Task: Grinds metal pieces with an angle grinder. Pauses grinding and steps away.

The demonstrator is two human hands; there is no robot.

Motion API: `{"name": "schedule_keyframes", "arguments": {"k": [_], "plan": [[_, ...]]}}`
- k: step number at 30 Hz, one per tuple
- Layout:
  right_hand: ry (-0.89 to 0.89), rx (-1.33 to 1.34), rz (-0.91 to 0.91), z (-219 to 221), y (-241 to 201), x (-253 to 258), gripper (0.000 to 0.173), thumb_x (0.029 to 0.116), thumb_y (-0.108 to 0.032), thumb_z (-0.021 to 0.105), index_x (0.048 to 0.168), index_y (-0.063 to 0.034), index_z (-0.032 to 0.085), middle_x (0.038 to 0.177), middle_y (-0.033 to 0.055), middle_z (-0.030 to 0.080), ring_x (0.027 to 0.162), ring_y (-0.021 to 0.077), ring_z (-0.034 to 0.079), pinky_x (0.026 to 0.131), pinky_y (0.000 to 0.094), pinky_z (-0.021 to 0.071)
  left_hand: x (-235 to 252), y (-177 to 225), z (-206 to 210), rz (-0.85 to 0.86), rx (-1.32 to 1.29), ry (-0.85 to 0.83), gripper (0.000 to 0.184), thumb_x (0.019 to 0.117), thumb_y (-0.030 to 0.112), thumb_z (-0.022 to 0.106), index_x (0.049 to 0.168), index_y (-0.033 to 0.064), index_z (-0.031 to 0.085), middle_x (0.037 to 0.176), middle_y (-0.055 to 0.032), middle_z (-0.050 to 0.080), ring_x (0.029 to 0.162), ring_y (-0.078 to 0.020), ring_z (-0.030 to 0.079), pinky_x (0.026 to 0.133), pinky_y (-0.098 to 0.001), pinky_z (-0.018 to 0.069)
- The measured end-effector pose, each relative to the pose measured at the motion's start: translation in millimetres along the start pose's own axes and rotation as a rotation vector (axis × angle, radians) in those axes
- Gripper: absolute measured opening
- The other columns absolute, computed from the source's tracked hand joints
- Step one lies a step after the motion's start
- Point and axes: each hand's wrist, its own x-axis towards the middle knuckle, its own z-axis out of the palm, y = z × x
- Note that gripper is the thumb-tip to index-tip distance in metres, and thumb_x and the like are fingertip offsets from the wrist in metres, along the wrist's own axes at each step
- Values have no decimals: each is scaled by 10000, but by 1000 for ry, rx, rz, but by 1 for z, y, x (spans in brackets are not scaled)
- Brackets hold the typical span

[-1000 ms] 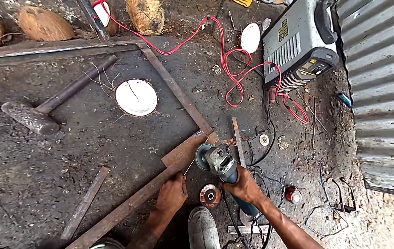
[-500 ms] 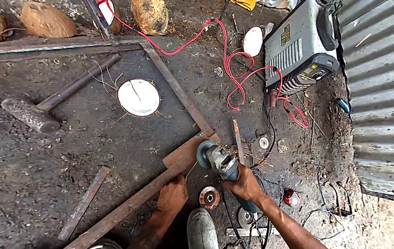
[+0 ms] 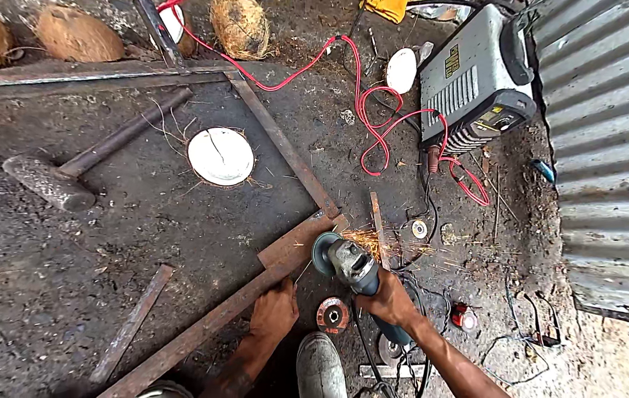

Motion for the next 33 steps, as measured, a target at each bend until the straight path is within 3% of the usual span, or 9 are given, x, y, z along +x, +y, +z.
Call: {"name": "schedule_keyframes", "arguments": {"k": [5, 7, 9, 11, 13, 16, 20, 23, 33], "plan": [[125, 236, 8, -18, 10, 13, 574, 683, -364, 850, 1119, -50, 648, 917, 47, 718, 854, 148, 711, 812, 410, 595, 9, -9, -18, 7, -215, -241, 418, 1105, 297, 372, 1187, -29, 621, 948, -232, 687, 946, -407, 697, 862, -561, 542], [173, 290, 29, -26, 12, 14, 561, 692, -343, 855, 1111, -39, 638, 894, 46, 714, 821, 142, 710, 785, 395, 601, 11, -21, -20, 35, -433, -284, 419, 1107, 311, 383, 1248, -18, 600, 945, -194, 658, 901, -341, 665, 870, -524, 531], [199, 303, 39, -34, 12, 16, 578, 714, -359, 860, 1132, -40, 620, 901, 42, 711, 821, 132, 709, 786, 378, 603, 13, -28, -18, 18, -601, -327, 396, 1110, 318, 387, 1249, 20, 608, 882, -125, 627, 768, -247, 625, 772, -443, 543], [205, 270, 34, -40, 11, 20, 603, 739, -398, 845, 1168, -46, 609, 919, 41, 705, 836, 137, 703, 795, 392, 595, 12, -28, -15, -49, -787, -345, 346, 1121, 297, 385, 1158, 52, 627, 756, -29, 575, 579, -128, 541, 570, -306, 502], [200, 207, 25, -45, 6, 27, 630, 752, -425, 825, 1207, -48, 607, 961, 57, 708, 883, 163, 702, 831, 428, 585, 13, -23, -17, -102, -875, -349, 330, 1126, 260, 385, 1130, 45, 635, 745, -19, 603, 536, -104, 550, 518, -264, 504], [173, 95, 33, -49, -6, 37, 657, 768, -432, 812, 1248, -35, 602, 1019, 103, 711, 957, 229, 703, 881, 486, 561, 14, -18, -17, -123, -823, -273, 303, 1115, 224, 413, 1101, 44, 656, 720, -22, 592, 530, -111, 545, 525, -280, 506], [117, -46, 56, -51, -20, 52, 726, 780, -480, 778, 1316, -36, 570, 1070, 137, 713, 1021, 294, 701, 899, 542, 549, 14, -12, -19, -67, -591, -135, 271, 1083, 189, 460, 1088, 19, 670, 855, -90, 645, 780, -196, 625, 777, -406, 529], [87, -108, 78, -49, -28, 56, 754, 791, -469, 774, 1358, -28, 542, 1109, 155, 709, 1059, 316, 696, 924, 551, 543, 15, -11, -18, -62, -516, -101, 287, 1081, 201, 468, 1100, -1, 671, 895, -132, 667, 859, -251, 657, 838, -457, 531], [54, -168, 95, -47, -38, 55, 788, 781, -472, 776, 1391, -43, 522, 1130, 159, 705, 1078, 328, 691, 924, 558, 541, 15, -12, -11, -7, -453, -46, 312, 1072, 211, 468, 1055, -25, 672, 835, -160, 664, 800, -299, 669, 779, -496, 540]]}}
